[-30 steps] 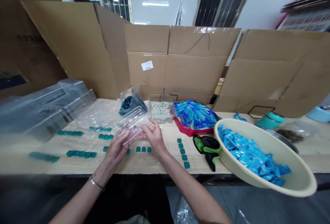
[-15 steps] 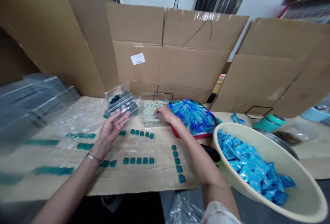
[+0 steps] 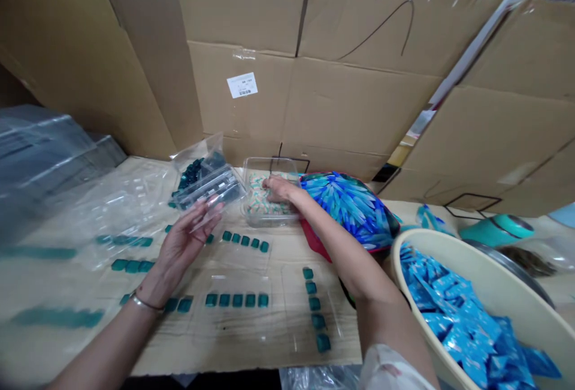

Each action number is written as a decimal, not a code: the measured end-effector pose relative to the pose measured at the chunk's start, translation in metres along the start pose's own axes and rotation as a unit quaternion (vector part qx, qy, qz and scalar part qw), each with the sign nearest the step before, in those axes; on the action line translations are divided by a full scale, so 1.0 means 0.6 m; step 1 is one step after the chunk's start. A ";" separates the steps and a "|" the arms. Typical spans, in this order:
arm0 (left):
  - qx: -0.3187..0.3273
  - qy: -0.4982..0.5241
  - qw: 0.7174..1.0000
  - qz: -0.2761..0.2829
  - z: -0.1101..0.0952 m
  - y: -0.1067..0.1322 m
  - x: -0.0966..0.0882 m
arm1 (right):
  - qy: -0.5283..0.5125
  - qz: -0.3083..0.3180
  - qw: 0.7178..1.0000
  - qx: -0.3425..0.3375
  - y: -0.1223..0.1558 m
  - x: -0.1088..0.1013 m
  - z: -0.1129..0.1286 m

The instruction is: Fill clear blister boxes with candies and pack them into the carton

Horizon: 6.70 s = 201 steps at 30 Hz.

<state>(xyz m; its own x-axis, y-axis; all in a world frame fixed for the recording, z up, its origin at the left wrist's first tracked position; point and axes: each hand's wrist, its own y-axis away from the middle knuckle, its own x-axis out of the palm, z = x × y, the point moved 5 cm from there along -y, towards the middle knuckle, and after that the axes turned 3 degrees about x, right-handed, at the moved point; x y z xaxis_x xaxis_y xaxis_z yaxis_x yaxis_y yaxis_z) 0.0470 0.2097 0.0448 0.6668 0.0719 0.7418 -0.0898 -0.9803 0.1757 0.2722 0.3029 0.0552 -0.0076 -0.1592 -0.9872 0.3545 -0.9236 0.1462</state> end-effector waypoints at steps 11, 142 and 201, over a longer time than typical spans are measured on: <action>-0.006 0.006 1.000 -0.023 0.001 -0.009 -0.016 | -0.058 0.033 0.998 -0.009 0.007 0.011 -0.012; -0.048 0.044 0.997 0.033 0.001 -0.010 -0.015 | -0.419 0.090 0.902 0.053 0.016 0.022 -0.029; -0.092 -0.059 0.974 0.198 0.053 0.029 0.006 | -0.164 -0.078 0.966 -0.182 0.127 -0.079 0.276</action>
<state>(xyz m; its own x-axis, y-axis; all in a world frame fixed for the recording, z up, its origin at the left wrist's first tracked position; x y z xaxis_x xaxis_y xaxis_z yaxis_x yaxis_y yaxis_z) 0.0711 0.1873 0.0299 0.6321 -0.3379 0.6973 -0.4809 -0.8767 0.0111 0.1447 0.1822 0.1238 -0.3633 -0.1846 -0.9132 0.6293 -0.7714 -0.0944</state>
